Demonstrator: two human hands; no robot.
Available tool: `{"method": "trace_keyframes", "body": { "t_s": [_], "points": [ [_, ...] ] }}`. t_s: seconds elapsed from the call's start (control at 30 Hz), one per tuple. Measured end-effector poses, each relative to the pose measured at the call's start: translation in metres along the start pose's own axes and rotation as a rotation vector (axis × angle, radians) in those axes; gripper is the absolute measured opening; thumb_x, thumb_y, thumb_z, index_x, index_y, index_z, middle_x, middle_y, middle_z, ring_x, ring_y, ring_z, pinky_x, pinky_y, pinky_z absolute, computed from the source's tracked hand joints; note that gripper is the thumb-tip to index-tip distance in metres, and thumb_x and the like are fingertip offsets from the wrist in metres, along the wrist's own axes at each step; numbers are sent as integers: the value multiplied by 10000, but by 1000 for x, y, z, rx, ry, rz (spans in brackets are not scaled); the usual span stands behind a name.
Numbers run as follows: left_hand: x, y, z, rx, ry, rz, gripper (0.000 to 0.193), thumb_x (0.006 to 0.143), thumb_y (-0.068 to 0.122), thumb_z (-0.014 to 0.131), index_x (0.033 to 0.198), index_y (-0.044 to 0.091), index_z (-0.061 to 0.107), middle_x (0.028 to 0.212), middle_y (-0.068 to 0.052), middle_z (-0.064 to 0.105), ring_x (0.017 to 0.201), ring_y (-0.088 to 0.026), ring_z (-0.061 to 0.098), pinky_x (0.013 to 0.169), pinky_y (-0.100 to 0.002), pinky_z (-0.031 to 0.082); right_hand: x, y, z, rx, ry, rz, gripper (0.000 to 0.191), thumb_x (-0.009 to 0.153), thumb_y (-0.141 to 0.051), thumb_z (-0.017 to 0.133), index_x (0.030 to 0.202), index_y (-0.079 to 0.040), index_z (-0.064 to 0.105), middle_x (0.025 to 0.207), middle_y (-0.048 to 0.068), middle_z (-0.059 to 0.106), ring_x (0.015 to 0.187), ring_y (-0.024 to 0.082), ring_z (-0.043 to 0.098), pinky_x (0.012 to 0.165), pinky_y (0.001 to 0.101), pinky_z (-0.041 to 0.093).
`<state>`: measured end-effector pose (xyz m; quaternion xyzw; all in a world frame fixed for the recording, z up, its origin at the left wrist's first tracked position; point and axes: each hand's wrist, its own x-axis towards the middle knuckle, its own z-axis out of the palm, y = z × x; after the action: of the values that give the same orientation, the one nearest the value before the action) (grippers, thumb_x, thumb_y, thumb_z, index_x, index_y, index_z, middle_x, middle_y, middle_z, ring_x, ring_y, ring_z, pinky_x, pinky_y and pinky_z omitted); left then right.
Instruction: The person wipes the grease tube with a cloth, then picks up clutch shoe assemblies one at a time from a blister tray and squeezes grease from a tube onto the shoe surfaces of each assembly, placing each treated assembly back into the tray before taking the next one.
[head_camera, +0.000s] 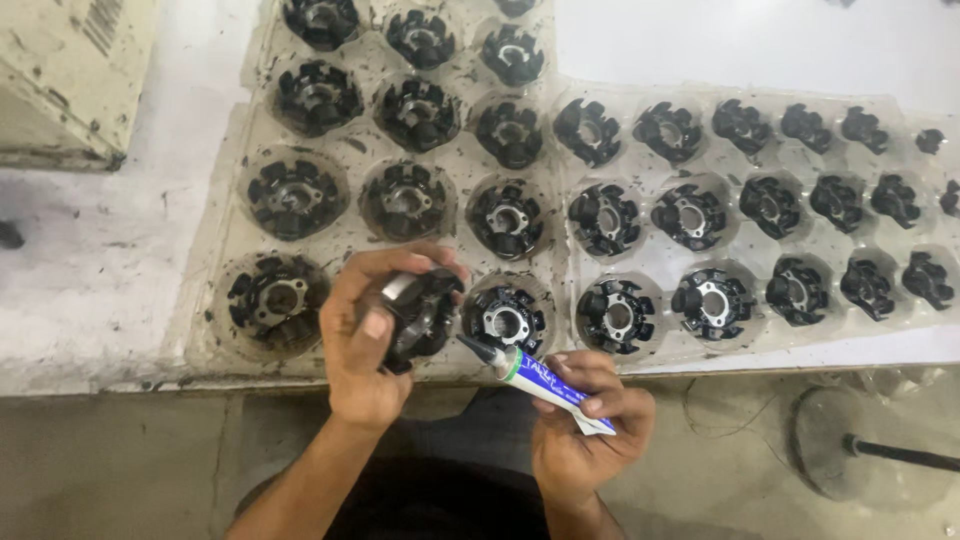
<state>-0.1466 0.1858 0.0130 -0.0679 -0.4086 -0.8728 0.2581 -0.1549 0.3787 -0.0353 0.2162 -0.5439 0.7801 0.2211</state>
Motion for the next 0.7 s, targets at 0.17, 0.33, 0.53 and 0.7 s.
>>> {"method": "trace_keyframes", "body": {
  "t_s": [0.17,0.33,0.53,0.7],
  "points": [
    [-15,17,19,100,-60,25,468,1110,341,567,1275,-97,567,1306,-273,619,1232,-277,618,1134,-388,500,-5,-19,-1,-112,-72,-42,440,843,91,813,1067,-112,492,971,149,695,958,294,684,873,400,606],
    [-22,29,27,176,-64,26,476,1118,334,513,1271,-111,584,1328,-281,623,1211,-266,618,1102,-356,477,-16,-25,0,-219,-6,-124,431,846,71,772,1062,-111,448,945,146,679,834,294,708,713,355,631],
    [-23,29,27,237,-72,91,434,1122,294,499,1257,-106,599,1316,-280,641,1212,-264,618,1090,-343,477,-19,-37,0,-373,-14,-126,462,905,121,729,1112,-126,398,880,123,629,791,251,683,769,389,655],
    [-22,30,26,276,-83,123,399,1119,262,500,1247,-99,610,1284,-268,669,1208,-273,635,1053,-347,517,-15,-44,5,-474,-71,-95,521,817,149,740,1089,-107,378,868,146,616,791,280,681,742,363,630]
  ]
}}
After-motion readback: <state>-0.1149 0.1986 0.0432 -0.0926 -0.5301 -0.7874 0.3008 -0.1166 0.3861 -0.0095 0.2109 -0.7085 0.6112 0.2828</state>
